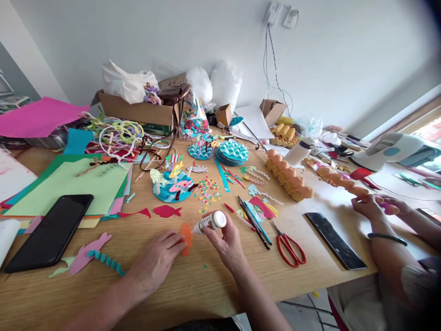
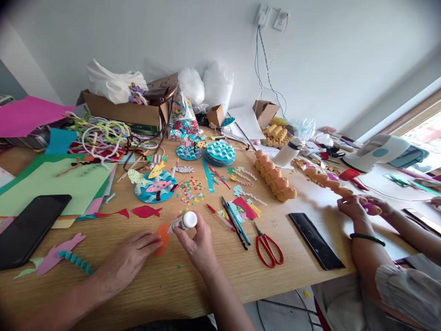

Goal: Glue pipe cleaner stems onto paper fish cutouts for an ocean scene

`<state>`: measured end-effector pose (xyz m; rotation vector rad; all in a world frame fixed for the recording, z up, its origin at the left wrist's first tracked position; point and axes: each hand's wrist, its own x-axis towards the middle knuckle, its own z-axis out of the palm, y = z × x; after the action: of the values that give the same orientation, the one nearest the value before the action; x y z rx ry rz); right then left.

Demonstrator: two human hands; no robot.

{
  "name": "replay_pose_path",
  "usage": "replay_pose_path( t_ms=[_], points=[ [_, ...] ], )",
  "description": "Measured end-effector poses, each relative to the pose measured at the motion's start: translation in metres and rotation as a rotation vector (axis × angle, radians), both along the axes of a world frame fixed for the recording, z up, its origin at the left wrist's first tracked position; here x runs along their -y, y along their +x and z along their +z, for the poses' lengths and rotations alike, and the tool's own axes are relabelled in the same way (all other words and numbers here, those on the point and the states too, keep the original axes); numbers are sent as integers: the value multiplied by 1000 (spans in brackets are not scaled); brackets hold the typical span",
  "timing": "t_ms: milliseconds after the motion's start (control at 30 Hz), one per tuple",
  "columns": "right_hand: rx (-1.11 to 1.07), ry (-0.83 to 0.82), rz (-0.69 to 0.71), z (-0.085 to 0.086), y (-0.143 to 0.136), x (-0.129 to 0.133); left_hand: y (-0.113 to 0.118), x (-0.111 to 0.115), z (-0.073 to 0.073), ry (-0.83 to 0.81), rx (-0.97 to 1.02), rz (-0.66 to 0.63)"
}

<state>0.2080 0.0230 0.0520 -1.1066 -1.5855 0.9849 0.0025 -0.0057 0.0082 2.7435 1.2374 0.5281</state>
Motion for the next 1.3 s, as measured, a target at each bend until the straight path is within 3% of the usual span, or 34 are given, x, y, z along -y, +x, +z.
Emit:
replay_pose_path(
  t_ms=[433,733,1300],
  points=[
    [84,-5,12,-1,-4,0,2,2,-9,36,31,39],
    [109,-10,29,0,-6,1,4,4,-3,12,43,49],
    [90,-17,78,-1,-7,1,4,5,-4,5,2,54]
  ],
)
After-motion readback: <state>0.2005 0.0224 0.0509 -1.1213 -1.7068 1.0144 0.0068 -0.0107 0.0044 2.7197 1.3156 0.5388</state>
